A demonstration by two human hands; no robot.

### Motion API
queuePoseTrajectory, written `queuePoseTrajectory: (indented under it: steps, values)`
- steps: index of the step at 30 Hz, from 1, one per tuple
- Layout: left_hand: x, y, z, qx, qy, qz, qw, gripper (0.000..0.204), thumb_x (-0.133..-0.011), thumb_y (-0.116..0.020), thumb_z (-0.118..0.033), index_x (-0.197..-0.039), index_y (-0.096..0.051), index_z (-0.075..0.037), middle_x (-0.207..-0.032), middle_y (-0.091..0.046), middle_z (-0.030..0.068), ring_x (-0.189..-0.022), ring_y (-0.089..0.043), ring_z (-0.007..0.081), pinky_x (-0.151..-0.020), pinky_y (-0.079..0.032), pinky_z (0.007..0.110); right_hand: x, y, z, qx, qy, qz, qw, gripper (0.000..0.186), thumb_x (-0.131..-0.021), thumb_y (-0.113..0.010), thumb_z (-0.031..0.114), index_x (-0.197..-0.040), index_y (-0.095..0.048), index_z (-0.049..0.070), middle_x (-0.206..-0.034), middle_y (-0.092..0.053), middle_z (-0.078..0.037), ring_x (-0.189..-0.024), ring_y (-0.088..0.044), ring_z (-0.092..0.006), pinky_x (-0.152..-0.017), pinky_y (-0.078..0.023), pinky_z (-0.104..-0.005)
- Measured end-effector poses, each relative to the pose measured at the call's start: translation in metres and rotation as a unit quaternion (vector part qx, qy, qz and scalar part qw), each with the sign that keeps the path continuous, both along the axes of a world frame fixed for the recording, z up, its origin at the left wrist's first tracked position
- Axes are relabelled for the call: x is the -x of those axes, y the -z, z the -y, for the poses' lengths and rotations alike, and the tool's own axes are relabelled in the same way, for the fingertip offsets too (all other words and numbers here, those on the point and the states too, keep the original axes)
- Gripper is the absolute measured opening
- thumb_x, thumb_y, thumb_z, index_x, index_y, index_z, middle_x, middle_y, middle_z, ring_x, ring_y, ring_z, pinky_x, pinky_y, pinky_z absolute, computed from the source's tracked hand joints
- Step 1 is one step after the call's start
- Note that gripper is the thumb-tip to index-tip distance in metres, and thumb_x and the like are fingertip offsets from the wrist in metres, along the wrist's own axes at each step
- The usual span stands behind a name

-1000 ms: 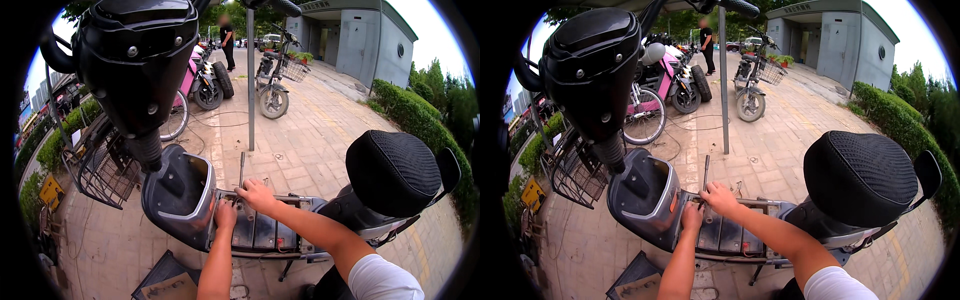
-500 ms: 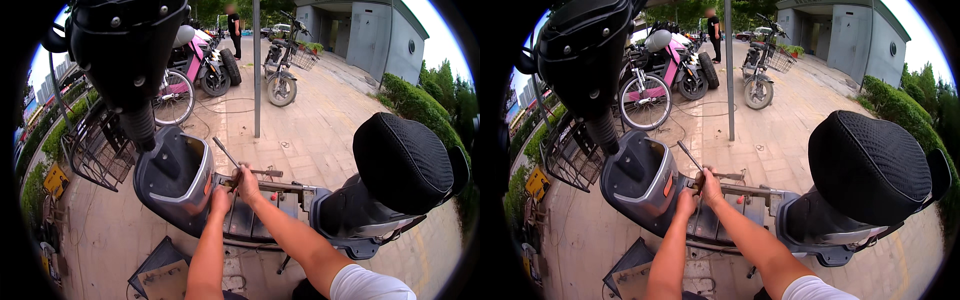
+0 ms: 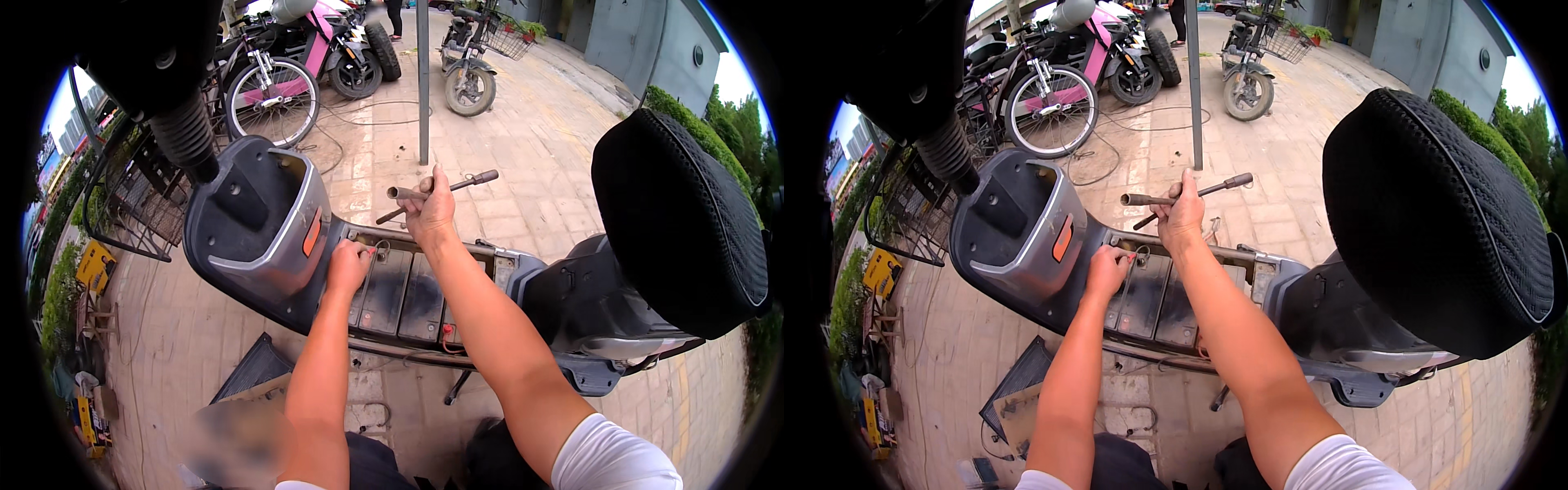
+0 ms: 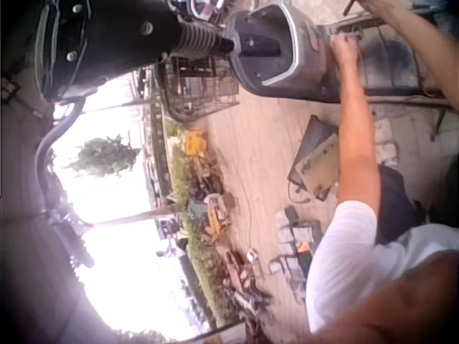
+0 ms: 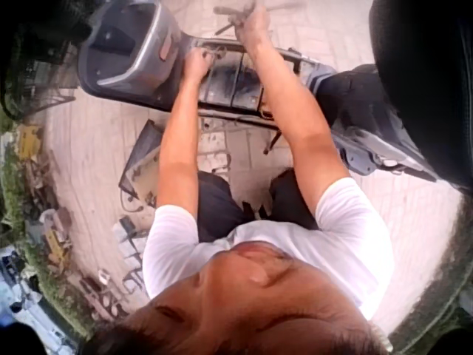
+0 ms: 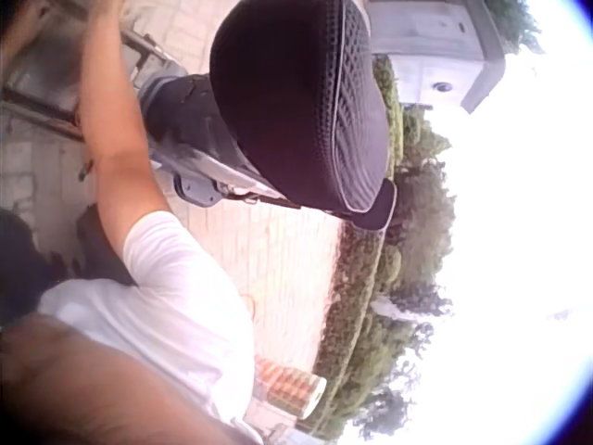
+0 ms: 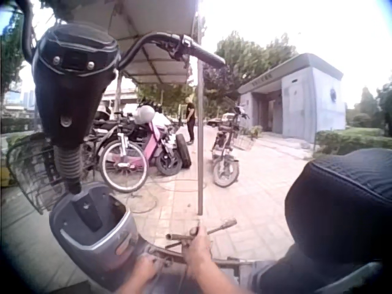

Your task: The person removes batteries from the scooter chassis by hand and places them on the ground. They then place a floorboard cover over the compartment and secure it using a screwdriver.

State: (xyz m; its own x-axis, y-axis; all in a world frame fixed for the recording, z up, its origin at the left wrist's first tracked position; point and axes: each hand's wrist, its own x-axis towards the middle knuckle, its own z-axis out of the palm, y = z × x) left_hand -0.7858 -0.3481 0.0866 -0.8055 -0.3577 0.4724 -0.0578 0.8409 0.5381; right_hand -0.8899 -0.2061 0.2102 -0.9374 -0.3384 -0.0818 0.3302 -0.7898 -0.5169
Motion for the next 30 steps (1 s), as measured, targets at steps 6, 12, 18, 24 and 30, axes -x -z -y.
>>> queuePoseTrajectory:
  steps: [6, 12, 18, 24, 30]
  values:
    - [-0.011, -0.033, -0.011, 0.099, -0.008, 0.099, 0.990, 0.021, -0.083, -0.066, -0.023, -0.080, -0.064, -0.003, -0.086, -0.061, 0.0184, -0.082, -0.060, 0.0402, -0.072, -0.049, 0.050, -0.001, -0.004, -0.023, -0.034, 0.003, -0.021, 0.999, 0.045, -0.094, -0.052, 0.042, -0.062, -0.038, 0.015, -0.048, -0.031, 0.000, -0.041, -0.029, -0.0144, -0.045, -0.033, -0.0297]
    - [0.001, -0.041, -0.005, 0.155, 0.036, 0.206, 0.965, 0.026, -0.086, -0.064, -0.028, -0.082, -0.067, -0.002, -0.089, -0.064, 0.0191, -0.087, -0.063, 0.0388, -0.074, -0.051, 0.048, 0.004, -0.003, -0.032, -0.025, 0.009, 0.011, 1.000, 0.044, -0.093, -0.054, 0.042, -0.062, -0.038, 0.016, -0.048, -0.031, 0.000, -0.041, -0.029, -0.0139, -0.044, -0.031, -0.0298]
    - [0.021, -0.063, -0.003, 0.205, 0.061, 0.347, 0.913, 0.021, -0.085, -0.061, -0.019, -0.091, -0.071, -0.002, -0.098, -0.068, 0.0190, -0.092, -0.065, 0.0363, -0.078, -0.052, 0.045, -0.005, -0.009, -0.036, -0.049, 0.003, 0.007, 0.999, 0.043, -0.094, -0.052, 0.041, -0.061, -0.037, 0.016, -0.047, -0.028, 0.001, -0.042, -0.026, -0.0148, -0.049, -0.034, -0.0316]
    - [0.036, -0.087, -0.016, 0.248, 0.082, 0.429, 0.865, 0.024, -0.081, -0.055, -0.005, -0.099, -0.071, -0.004, -0.109, -0.068, 0.0163, -0.101, -0.066, 0.0320, -0.082, -0.053, 0.042, -0.002, -0.013, -0.040, -0.037, 0.015, 0.016, 0.999, 0.044, -0.095, -0.050, 0.041, -0.061, -0.037, 0.016, -0.046, -0.025, 0.003, -0.042, -0.025, -0.0141, -0.053, -0.038, -0.0331]
    - [0.035, -0.098, -0.020, 0.233, 0.076, 0.473, 0.846, 0.026, -0.080, -0.057, -0.008, -0.102, -0.071, -0.004, -0.111, -0.068, 0.0152, -0.103, -0.065, 0.0309, -0.084, -0.052, 0.041, -0.003, -0.012, -0.035, -0.023, 0.006, 0.032, 0.999, 0.043, -0.096, -0.049, 0.040, -0.062, -0.037, 0.016, -0.045, -0.023, 0.003, -0.042, -0.025, -0.0137, -0.054, -0.038, -0.0335]
